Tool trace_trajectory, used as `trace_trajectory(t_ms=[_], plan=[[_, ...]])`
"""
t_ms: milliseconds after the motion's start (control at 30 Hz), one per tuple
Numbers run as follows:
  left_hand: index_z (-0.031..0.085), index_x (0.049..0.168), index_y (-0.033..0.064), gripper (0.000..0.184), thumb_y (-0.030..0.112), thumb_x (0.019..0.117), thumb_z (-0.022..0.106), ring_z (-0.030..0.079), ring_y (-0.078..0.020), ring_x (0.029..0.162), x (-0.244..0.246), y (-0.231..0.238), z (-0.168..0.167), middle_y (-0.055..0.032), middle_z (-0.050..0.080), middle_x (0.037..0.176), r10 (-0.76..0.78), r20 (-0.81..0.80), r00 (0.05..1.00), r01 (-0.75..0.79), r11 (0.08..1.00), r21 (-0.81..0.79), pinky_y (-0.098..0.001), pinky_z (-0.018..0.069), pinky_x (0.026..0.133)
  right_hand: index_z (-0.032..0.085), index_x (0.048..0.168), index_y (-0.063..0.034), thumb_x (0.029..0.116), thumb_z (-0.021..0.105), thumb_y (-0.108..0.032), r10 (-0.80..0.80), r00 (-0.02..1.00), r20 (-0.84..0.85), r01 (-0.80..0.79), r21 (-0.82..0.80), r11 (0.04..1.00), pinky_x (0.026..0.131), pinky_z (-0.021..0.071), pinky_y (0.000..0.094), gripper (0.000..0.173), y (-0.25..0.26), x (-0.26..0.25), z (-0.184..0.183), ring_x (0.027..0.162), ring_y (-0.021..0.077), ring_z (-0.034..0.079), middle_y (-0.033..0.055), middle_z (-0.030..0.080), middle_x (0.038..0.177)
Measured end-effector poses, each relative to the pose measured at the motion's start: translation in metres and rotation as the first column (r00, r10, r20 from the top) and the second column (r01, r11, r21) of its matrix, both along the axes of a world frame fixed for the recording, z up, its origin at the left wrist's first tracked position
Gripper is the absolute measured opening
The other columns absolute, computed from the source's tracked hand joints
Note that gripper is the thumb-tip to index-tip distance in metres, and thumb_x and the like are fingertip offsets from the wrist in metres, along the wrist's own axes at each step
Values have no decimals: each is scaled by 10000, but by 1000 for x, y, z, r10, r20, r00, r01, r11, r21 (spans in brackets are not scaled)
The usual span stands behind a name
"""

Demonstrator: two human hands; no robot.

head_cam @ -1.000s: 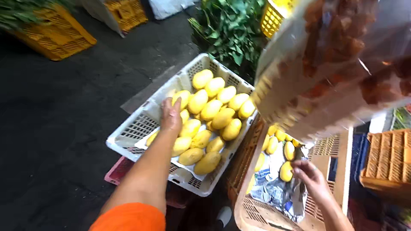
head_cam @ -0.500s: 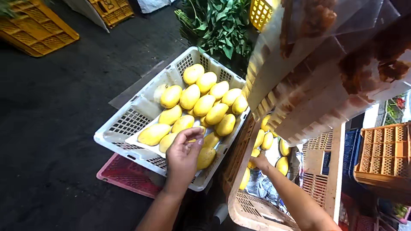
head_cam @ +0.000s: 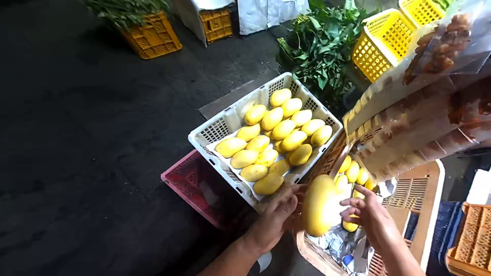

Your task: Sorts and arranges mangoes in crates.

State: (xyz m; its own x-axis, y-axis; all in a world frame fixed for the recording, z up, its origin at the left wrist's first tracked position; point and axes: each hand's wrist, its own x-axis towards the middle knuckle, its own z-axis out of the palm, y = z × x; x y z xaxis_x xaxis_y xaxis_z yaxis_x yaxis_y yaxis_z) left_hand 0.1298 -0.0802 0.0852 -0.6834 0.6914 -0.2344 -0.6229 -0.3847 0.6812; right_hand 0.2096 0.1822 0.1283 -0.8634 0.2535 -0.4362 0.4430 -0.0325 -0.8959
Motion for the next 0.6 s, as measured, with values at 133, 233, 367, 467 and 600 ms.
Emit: trace_trajectory(t_ms=[133,233,367,467,600], plan=[[399,1512,157,626,404,954,535,724,-296,826,-18,-30,-16,-183,672,1192,85,173,981,-50,979,-197,-385,611,555,329,1507,-40,1092,500,-296,-206,874,440,168,125,978,733,602,445,516,12,-47,-86,878,290,703,200,646,1139],[475,1462,107,561,223,932,617,689,-254,1047,-46,-41,-36,-143,632,1284,174,-20,985,-162,861,-483,-416,619,810,180,1589,-60,1080,505,-383,-262,830,493,214,154,965,808,578,519,684,11,-71,-143,1021,372,668,274,581,1300],[499,1454,118,646,200,880,785,638,-264,1192,-80,-13,-72,-183,609,1340,62,-233,970,-202,735,-647,-464,552,995,205,1544,-52,1079,510,-316,-431,803,412,386,192,902,741,572,499,616,2,-93,-178,962,344,661,261,590,1226],[467,1496,159,732,239,863,826,576,-318,1287,-100,24,-92,-187,543,1440,-184,-372,910,-175,643,-745,-534,495,1061,253,1516,-28,1080,516,-289,-519,754,403,481,199,854,759,561,500,572,-1,-102,-175,980,340,641,263,577,1225],[402,1550,144,672,237,963,716,520,-416,1320,-113,55,-130,-256,430,1496,-480,-460,747,-165,536,-828,-549,453,1096,254,1513,-68,1046,590,-219,-484,796,365,450,179,875,700,579,492,594,6,-95,-175,902,336,663,256,596,1165]])
